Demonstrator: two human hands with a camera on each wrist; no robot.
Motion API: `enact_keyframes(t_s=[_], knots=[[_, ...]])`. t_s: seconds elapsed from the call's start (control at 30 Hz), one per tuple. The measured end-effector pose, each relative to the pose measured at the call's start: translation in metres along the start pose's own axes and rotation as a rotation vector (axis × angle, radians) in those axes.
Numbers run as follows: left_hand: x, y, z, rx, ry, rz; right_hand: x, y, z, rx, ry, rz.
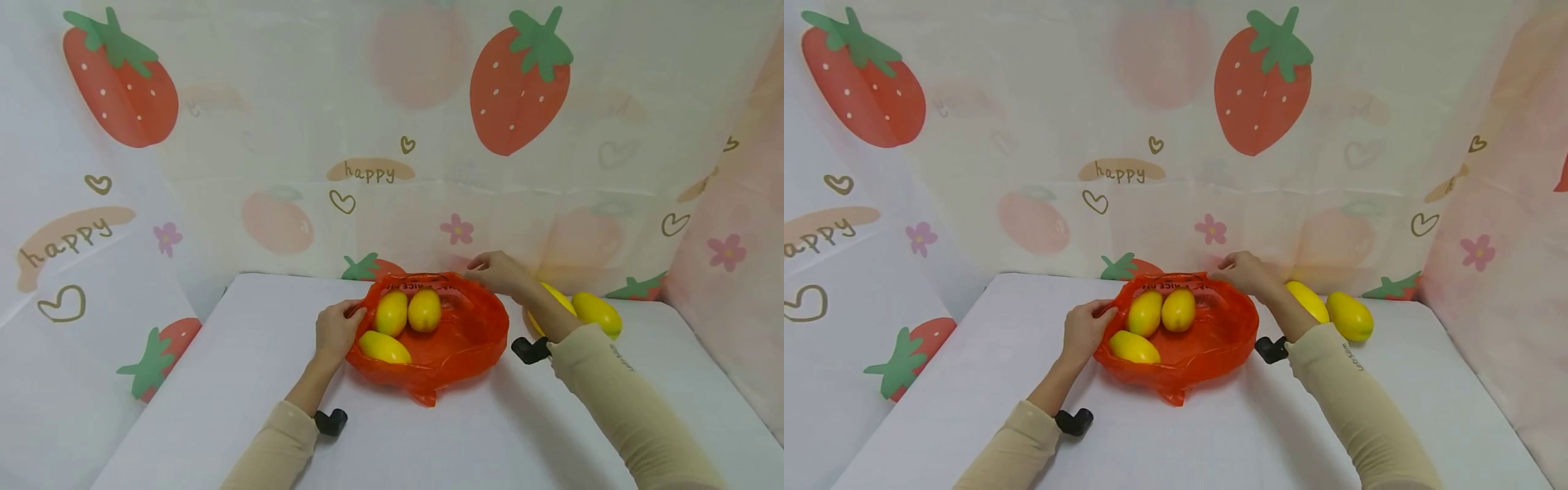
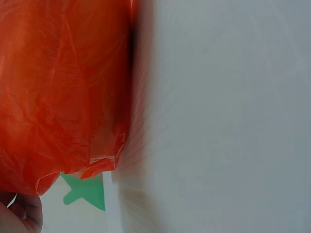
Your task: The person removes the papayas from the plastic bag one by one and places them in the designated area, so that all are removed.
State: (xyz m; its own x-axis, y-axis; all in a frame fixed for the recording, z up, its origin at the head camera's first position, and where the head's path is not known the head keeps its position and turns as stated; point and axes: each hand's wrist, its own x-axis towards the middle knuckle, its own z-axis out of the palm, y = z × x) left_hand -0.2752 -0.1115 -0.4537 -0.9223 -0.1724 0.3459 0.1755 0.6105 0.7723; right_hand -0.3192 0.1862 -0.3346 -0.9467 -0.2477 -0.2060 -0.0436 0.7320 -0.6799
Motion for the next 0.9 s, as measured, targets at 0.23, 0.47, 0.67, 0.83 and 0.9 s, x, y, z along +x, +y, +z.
enact_keyframes(t_s=[0.23, 0.47, 0.67, 0.83, 0.9], knots=[[-0.001, 0.0, -0.001, 0.005, -0.004, -0.006, 0.014, -0.001, 0.016, -0.048, 0.002, -0.007], [-0.001, 0.002, -0.002, 0.009, -0.016, -0.018, 0.021, -0.004, 0.031, -0.072, 0.017, 0.027], [-0.002, 0.003, -0.003, -0.001, -0.016, -0.012, 0.024, -0.009, 0.042, -0.016, 0.033, 0.02], [-0.003, 0.003, -0.003, -0.004, -0.021, -0.009, 0.029, -0.009, 0.051, -0.002, 0.042, 0.024], [-0.003, 0.002, -0.002, 0.001, -0.022, -0.008, 0.032, -0.008, 0.055, 0.007, 0.041, 0.048]])
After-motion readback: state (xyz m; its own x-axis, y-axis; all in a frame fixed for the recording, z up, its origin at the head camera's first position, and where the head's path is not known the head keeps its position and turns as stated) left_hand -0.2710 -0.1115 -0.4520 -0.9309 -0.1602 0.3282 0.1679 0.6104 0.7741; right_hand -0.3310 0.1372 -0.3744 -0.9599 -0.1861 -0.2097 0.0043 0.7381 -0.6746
